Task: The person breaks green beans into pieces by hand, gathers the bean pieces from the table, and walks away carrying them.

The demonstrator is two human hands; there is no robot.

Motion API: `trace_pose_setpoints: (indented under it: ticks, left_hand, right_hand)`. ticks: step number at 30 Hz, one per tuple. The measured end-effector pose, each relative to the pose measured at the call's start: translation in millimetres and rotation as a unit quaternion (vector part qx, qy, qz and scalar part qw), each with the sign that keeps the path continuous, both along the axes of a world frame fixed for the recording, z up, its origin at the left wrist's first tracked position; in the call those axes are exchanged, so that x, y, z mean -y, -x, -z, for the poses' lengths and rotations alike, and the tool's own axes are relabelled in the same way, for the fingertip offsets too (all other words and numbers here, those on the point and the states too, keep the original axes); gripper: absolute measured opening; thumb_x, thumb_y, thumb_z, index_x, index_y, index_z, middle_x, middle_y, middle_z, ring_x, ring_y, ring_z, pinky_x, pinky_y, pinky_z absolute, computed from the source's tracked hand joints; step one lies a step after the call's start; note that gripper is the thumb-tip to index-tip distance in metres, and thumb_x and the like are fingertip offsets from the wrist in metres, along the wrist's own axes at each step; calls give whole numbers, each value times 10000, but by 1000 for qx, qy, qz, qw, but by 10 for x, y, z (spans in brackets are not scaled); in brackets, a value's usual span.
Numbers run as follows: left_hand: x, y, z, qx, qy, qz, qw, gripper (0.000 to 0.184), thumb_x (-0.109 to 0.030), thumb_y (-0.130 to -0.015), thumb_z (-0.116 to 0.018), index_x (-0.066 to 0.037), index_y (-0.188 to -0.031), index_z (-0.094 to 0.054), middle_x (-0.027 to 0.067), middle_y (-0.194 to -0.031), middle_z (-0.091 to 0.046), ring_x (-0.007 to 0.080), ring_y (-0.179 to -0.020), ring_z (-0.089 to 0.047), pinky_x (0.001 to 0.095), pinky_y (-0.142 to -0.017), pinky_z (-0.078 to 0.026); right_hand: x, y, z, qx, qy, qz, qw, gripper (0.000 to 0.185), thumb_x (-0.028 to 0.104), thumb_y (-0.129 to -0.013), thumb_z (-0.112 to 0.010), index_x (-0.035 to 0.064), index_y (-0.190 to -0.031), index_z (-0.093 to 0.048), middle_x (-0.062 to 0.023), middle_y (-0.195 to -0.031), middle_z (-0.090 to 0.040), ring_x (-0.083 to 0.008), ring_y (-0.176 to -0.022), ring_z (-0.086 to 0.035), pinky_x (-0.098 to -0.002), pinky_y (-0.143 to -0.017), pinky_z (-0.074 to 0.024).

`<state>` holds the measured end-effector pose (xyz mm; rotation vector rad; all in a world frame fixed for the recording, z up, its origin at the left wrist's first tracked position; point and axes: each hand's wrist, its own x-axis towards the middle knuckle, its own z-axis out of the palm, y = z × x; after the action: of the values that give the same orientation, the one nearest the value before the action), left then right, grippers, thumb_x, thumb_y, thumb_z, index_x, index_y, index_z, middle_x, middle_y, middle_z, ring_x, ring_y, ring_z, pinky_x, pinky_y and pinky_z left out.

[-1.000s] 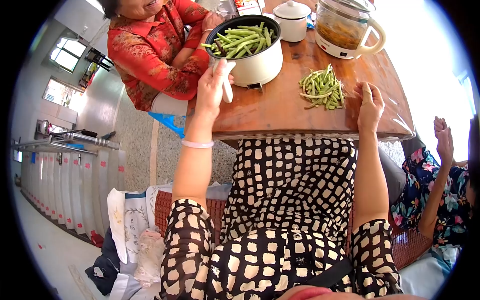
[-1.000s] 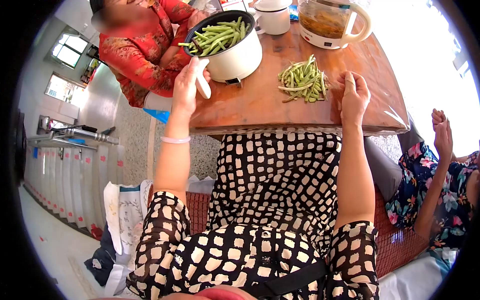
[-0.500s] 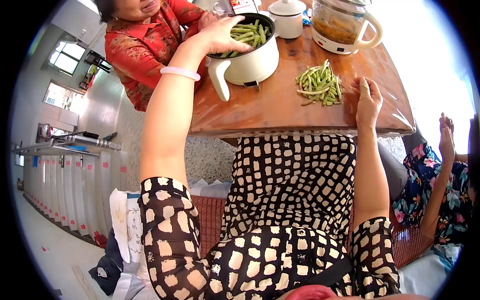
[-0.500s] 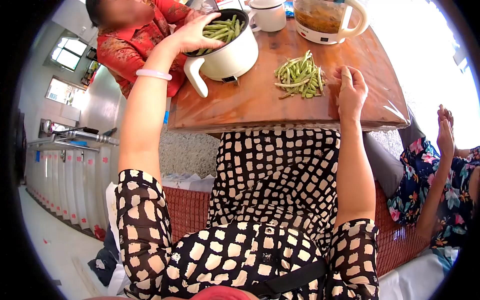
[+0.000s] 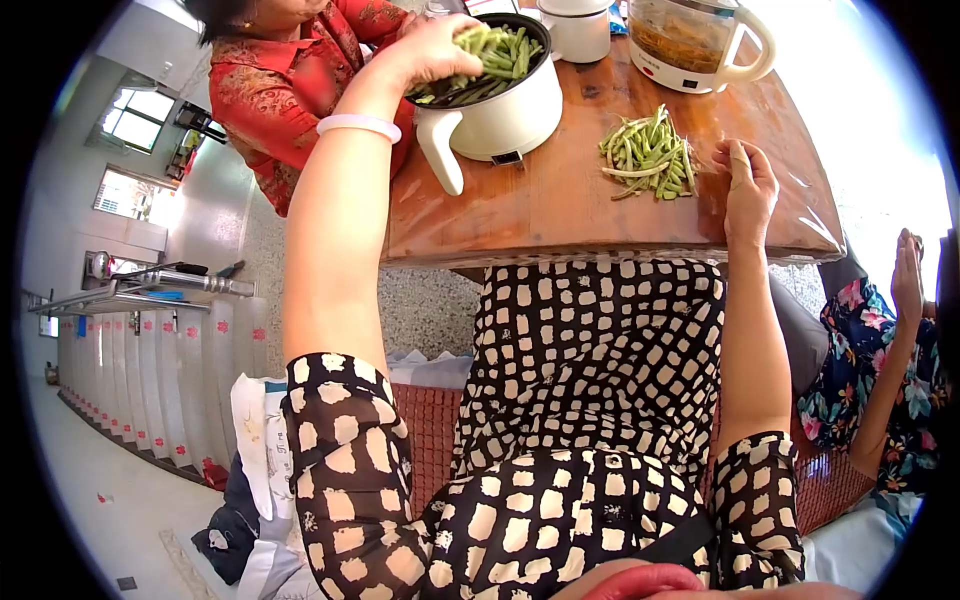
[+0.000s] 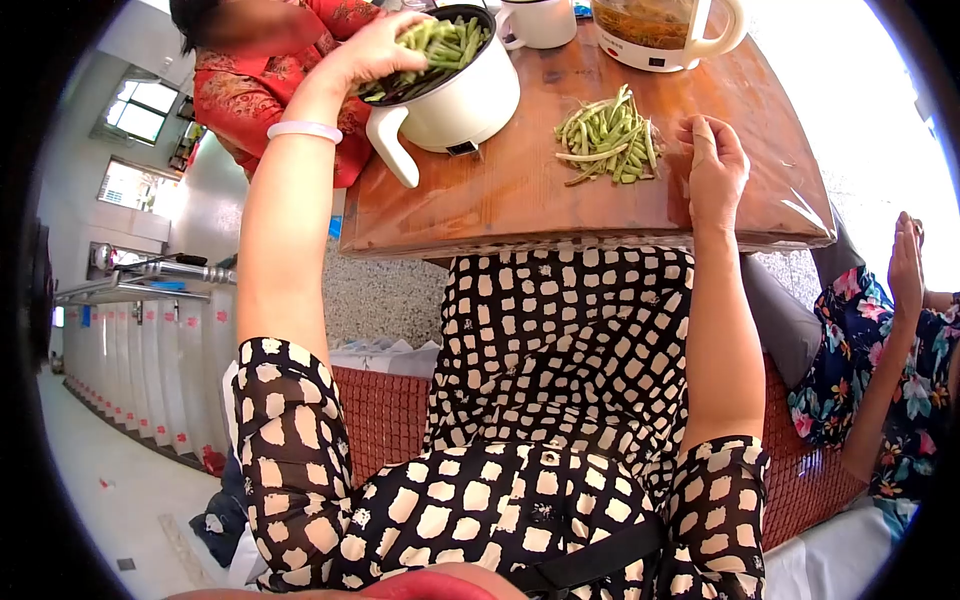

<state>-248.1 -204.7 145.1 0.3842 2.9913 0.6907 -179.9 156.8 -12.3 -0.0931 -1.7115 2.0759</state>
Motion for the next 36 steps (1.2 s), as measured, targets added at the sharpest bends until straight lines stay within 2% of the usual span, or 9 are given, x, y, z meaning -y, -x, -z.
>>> trace_pose_setpoints:
  ticks: [2,3,4,9,14,18,24,31,36]
  left_hand:
    - [139,185,29,-2,-101,-24,995,641,-179,-615,-728,-66,-1216,-536,117,-1030,-636,212,-1002,-577,307,-887,-432]
    - [-45,-43,-189,35,-108,7,993,507,-142,-793,-670,46,-1224,-478,155,-1068,-607,225,-965,-591,325,-844,-477]
    - [-126,-72,-201,-23,-126,-50,990,503,32,-653,-690,-2,-1136,-553,70,-880,-648,174,-766,-612,306,-675,-504]
    - [60,11,-270,87,-188,6,978,637,-37,-671,-752,-12,-1249,-486,125,-1058,-610,194,-944,-581,293,-797,-476]
    - [301,-147,-348,26,66,14,997,571,-167,-687,-754,-67,-1201,-527,108,-1046,-593,188,-985,-562,318,-863,-453]
    - [283,-477,-529,156,88,-15,984,339,18,-688,-608,-49,-1021,-609,44,-853,-564,118,-805,-549,251,-659,-455]
    - [358,-530,-265,155,-32,40,987,235,-57,-758,-663,-17,-990,-667,31,-851,-629,102,-767,-560,243,-689,-452]
    - [110,-306,-218,-70,-69,66,993,245,-187,-785,-701,3,-937,-668,20,-824,-647,86,-768,-573,248,-710,-459]
    - [-34,-416,-337,-92,109,4,990,301,-184,-691,-760,-18,-911,-637,98,-827,-644,171,-785,-598,304,-737,-466]
  right_hand:
    - [-28,11,18,3,-7,-3,1000,151,125,-903,-561,-11,-912,-626,-49,-822,-635,-83,-707,-563,-203,-618,-467]
    - [-24,0,4,11,-3,-7,1000,146,110,-905,-553,-16,-915,-626,-50,-837,-635,-93,-738,-576,-206,-663,-466]
    - [-12,-9,-13,19,2,-12,1000,142,95,-907,-545,-20,-919,-627,-51,-852,-636,-103,-768,-589,-209,-708,-465]
    - [-2,-24,-52,27,-9,-7,1000,143,101,-906,-548,-18,-914,-628,-50,-848,-636,-99,-762,-586,-203,-707,-461]
    - [-7,-31,-36,21,-8,-13,1000,142,104,-906,-551,-14,-915,-629,-43,-844,-634,-96,-762,-584,-201,-702,-460]
    - [4,-29,-38,34,18,-14,999,144,110,-907,-554,-13,-908,-629,-39,-836,-632,-92,-750,-580,-197,-687,-459]
    - [-1,-34,-41,36,28,-26,999,144,118,-906,-560,-7,-902,-631,-36,-829,-629,-87,-736,-576,-195,-663,-458]
    - [2,2,-6,22,9,-16,1000,144,116,-906,-559,-7,-901,-632,-36,-819,-628,-89,-733,-573,-199,-666,-459]
    - [-22,34,28,-7,-23,-15,1000,161,148,-912,-549,3,-910,-619,-41,-831,-619,-82,-712,-557,-225,-557,-503]
